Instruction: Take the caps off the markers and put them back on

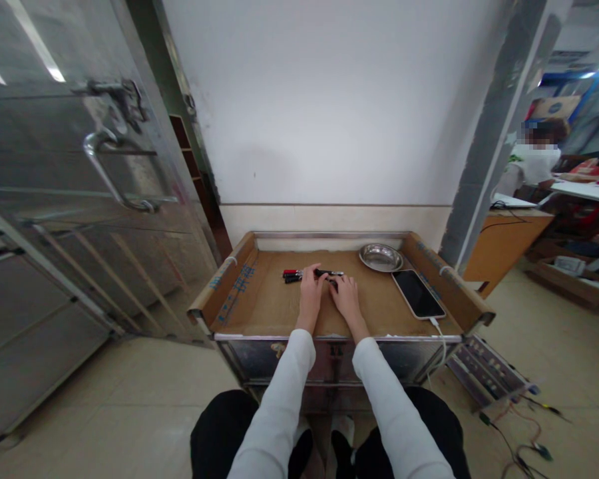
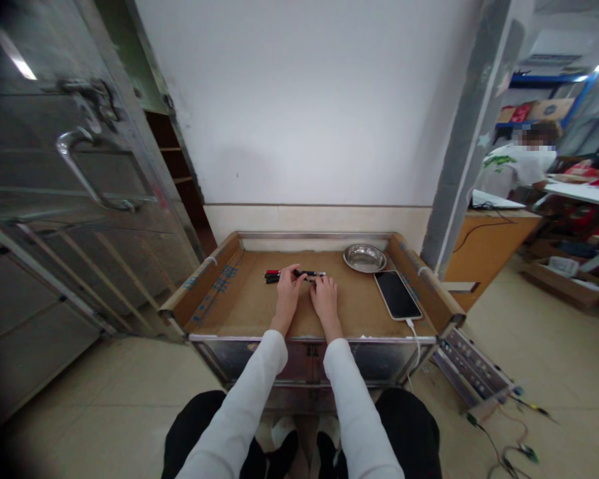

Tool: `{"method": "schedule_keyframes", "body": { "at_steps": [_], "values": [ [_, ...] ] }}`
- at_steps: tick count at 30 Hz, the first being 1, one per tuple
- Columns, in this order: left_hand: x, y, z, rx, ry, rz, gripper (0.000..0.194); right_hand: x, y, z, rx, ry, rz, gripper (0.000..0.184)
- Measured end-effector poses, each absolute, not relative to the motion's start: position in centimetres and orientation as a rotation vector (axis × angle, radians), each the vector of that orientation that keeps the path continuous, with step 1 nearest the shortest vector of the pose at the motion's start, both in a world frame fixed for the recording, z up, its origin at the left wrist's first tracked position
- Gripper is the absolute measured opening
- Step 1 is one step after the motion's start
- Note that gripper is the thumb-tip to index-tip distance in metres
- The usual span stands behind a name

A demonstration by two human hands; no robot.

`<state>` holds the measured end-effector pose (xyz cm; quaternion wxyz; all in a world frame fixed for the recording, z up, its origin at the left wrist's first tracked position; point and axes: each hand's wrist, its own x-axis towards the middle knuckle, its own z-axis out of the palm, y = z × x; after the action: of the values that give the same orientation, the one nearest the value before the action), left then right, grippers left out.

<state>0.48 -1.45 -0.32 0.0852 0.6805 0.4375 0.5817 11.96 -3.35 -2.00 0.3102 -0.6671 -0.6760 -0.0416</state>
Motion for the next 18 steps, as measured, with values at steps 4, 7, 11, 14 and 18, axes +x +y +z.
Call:
{"method": "schedule_keyframes", "body": {
  "at_steps": [4, 7, 11, 14, 18],
  "values": [
    [0.1, -1.2, -0.4, 1.971, 1.376, 1.749, 0.022, 12.2, -3.0, -2.4, -1.679, -1.754, -0.069, 0.025],
    [-0.1, -1.2, -0.3, 1.919, 1.383, 1.775, 0.022, 12.3, -2.8, -2.6, -1.634, -1.727, -0.038, 0.024],
    [-0.4, -1.3, -0.1, 1.845, 1.414, 1.837, 0.022, 12.3, -2.7, -2.5, -1.608, -1.701, -0.007, 0.022],
    [-0.7, -1.4, -0.1, 1.748, 1.441, 1.884, 0.022, 12.3, -2.8, -2.4, -1.601, -1.698, 0.008, 0.022],
    [-1.0, -1.3, -0.2, 1.584, 1.458, 1.924, 0.026, 12.3, -3.0, -2.2, -1.635, -1.683, -0.009, 0.023]
  ]
}}
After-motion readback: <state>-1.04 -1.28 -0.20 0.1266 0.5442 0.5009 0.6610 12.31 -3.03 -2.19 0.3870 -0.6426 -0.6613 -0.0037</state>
